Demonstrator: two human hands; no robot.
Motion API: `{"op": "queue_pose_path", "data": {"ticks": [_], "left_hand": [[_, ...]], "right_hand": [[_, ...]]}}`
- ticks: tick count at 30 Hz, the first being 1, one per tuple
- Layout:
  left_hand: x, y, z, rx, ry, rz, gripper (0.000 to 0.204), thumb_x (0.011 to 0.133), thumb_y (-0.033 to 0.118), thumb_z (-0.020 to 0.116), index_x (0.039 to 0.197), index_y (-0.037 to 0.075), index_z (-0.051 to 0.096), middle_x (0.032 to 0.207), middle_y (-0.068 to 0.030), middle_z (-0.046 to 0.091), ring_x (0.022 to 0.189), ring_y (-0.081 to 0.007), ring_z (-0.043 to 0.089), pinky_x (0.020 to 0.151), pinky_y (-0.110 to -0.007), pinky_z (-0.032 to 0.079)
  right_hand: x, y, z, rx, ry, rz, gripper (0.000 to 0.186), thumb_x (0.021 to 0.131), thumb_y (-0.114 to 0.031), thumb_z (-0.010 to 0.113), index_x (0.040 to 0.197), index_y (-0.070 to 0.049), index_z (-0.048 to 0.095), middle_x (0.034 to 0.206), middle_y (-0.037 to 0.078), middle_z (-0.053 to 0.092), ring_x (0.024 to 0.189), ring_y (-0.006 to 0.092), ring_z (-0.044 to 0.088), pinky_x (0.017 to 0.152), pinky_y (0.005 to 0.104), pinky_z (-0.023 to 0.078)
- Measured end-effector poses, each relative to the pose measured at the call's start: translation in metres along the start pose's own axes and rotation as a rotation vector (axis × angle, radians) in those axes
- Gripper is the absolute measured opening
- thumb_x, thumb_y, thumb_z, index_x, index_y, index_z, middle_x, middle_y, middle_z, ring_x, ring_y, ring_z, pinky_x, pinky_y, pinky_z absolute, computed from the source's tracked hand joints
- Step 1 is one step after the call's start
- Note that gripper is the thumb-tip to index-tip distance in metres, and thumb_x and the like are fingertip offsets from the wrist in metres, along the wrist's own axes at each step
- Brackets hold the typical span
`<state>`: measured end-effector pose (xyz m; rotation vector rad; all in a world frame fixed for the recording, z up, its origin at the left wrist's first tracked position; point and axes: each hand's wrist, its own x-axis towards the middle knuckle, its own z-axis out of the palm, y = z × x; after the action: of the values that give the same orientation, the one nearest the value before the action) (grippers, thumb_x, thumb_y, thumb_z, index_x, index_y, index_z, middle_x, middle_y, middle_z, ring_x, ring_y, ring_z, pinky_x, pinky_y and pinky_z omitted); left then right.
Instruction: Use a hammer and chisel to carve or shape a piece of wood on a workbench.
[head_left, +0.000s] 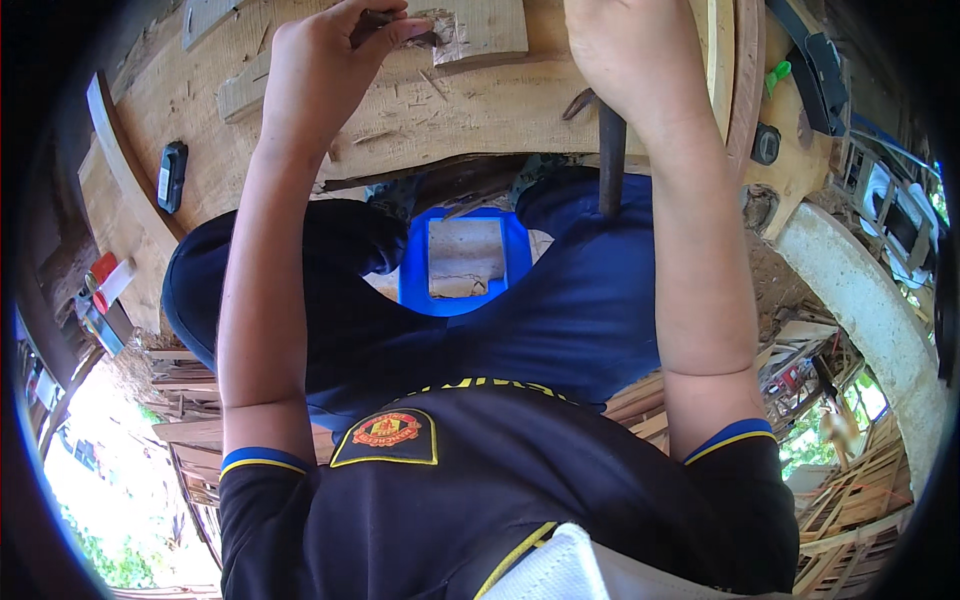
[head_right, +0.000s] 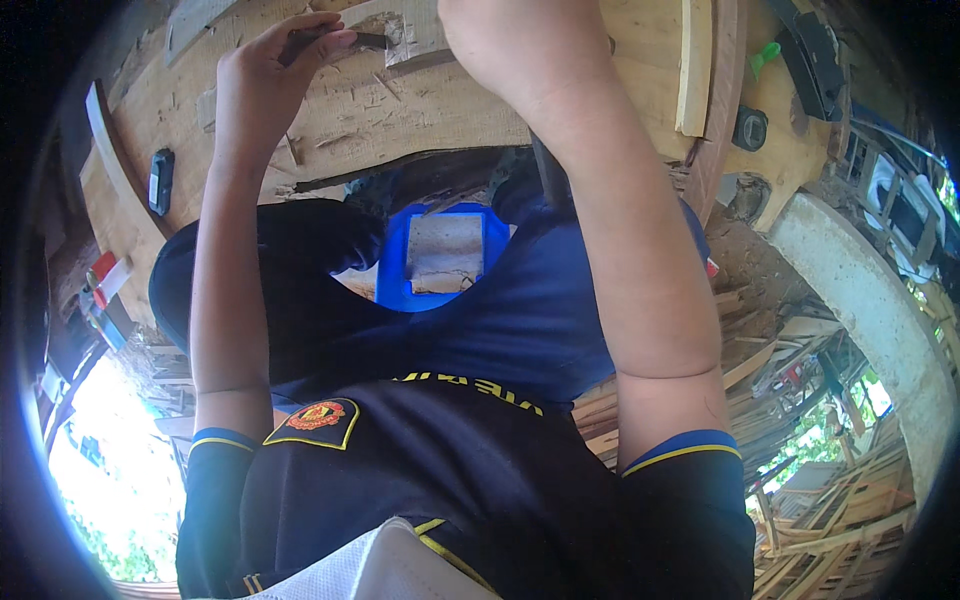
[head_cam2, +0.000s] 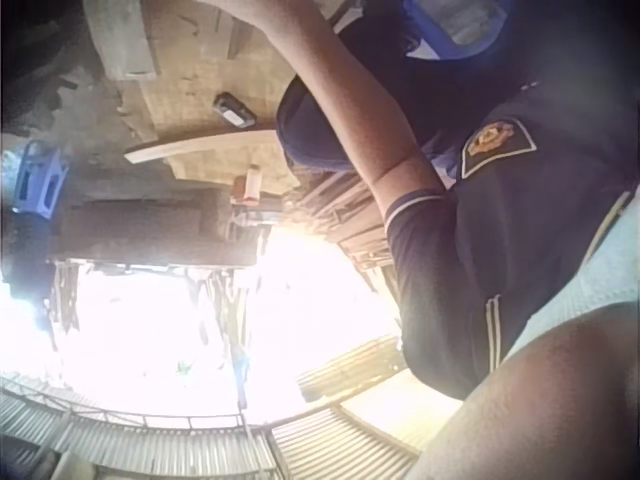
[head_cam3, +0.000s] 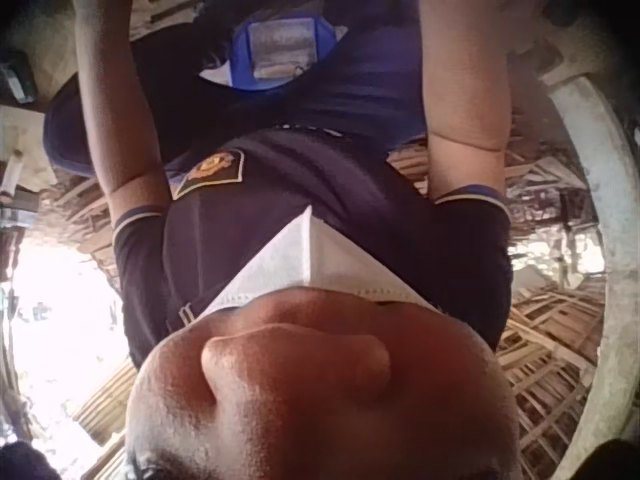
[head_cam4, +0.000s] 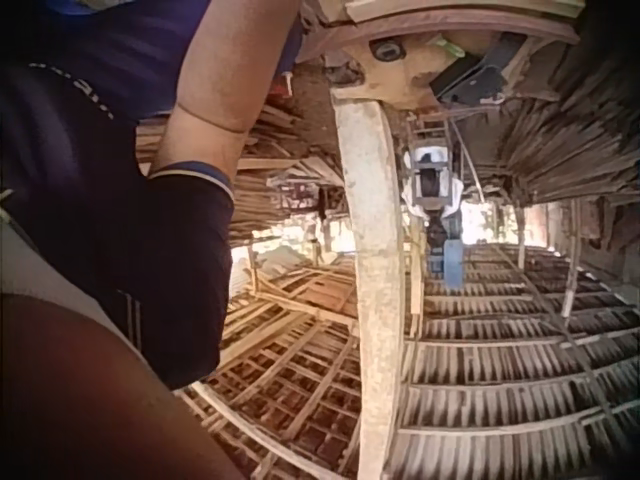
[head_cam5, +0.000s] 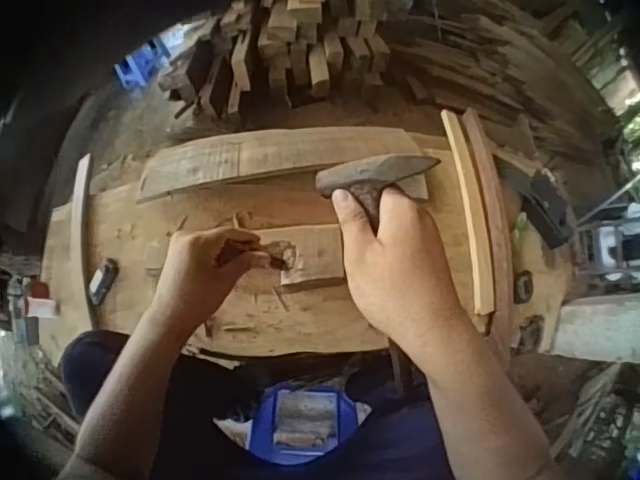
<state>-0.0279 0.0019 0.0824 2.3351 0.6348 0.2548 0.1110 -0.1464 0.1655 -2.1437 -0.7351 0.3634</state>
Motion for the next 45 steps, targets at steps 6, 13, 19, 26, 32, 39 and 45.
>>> {"op": "queue_pose_path", "data": {"ticks": [6,13,19,26,32,39,45], "left_hand": [[0.004,0.0,-0.002,0.039,-0.007,-0.002,0.027,0.083,0.028,0.076,0.102,0.009,0.074,0.084,-0.0055,0.074,0.078,-0.0095,0.07,0.069,-0.022,0.052],[0.002,-0.001,0.001,0.036,-0.001,0.02,0.029,0.083,0.03,0.076,0.102,0.009,0.074,0.084,-0.0063,0.074,0.079,-0.0112,0.071,0.07,-0.023,0.053],[0.001,-0.001,0.0,0.113,0.022,0.05,0.03,0.082,0.031,0.076,0.102,0.009,0.074,0.085,-0.0066,0.074,0.079,-0.0129,0.072,0.07,-0.024,0.054],[0.001,-0.002,0.005,0.091,0.059,0.111,0.028,0.083,0.03,0.075,0.102,0.009,0.074,0.084,-0.0054,0.074,0.081,-0.0128,0.072,0.071,-0.025,0.054],[-0.001,0.015,0.012,-0.178,-0.033,-0.129,0.022,0.085,0.021,0.073,0.103,0.008,0.073,0.086,-0.0061,0.074,0.083,-0.0144,0.072,0.07,-0.027,0.054],[0.008,-0.008,0.02,-0.471,-0.05,-0.02,0.015,0.089,0.004,0.066,0.102,-0.003,0.066,0.087,-0.0098,0.072,0.083,-0.0133,0.069,0.075,-0.028,0.054],[0.01,-0.008,0.015,-0.361,-0.069,0.068,0.01,0.087,0.007,0.067,0.094,-0.001,0.068,0.08,-0.0105,0.071,0.077,-0.0175,0.069,0.072,-0.031,0.053]], "right_hand": [[0.008,-0.011,0.001,-0.063,-0.117,0.193,0.032,0.097,-0.022,0.054,0.103,0.009,0.061,0.098,0.028,0.066,0.095,0.0409,0.065,0.081,0.0428,0.051],[0.002,-0.001,0.001,-0.039,-0.02,0.074,0.033,0.097,-0.023,0.055,0.103,0.009,0.061,0.098,0.028,0.066,0.095,0.0418,0.065,0.081,0.0437,0.051],[-0.002,0.008,0.002,-0.084,-0.026,0.082,0.034,0.096,-0.024,0.056,0.1,0.009,0.061,0.095,0.03,0.065,0.093,0.0446,0.064,0.079,0.0457,0.051],[-0.006,0.002,-0.002,-0.075,-0.031,0.058,0.034,0.096,-0.024,0.056,0.098,0.009,0.061,0.091,0.03,0.065,0.089,0.0446,0.064,0.076,0.046,0.051],[-0.004,-0.01,-0.005,-0.073,-0.193,0.098,0.036,0.097,-0.026,0.054,0.097,0.009,0.061,0.088,0.028,0.066,0.085,0.0412,0.065,0.074,0.0446,0.051],[-0.004,0.015,0.023,0.043,-0.292,-0.145,0.04,0.1,-0.033,0.051,0.104,0.005,0.064,0.093,0.023,0.067,0.089,0.0355,0.065,0.076,0.0413,0.05],[0.007,0.022,0.031,0.003,-0.226,-0.326,0.039,0.1,-0.032,0.052,0.104,0.004,0.064,0.091,0.019,0.068,0.087,0.0287,0.066,0.075,0.0365,0.05]]}}
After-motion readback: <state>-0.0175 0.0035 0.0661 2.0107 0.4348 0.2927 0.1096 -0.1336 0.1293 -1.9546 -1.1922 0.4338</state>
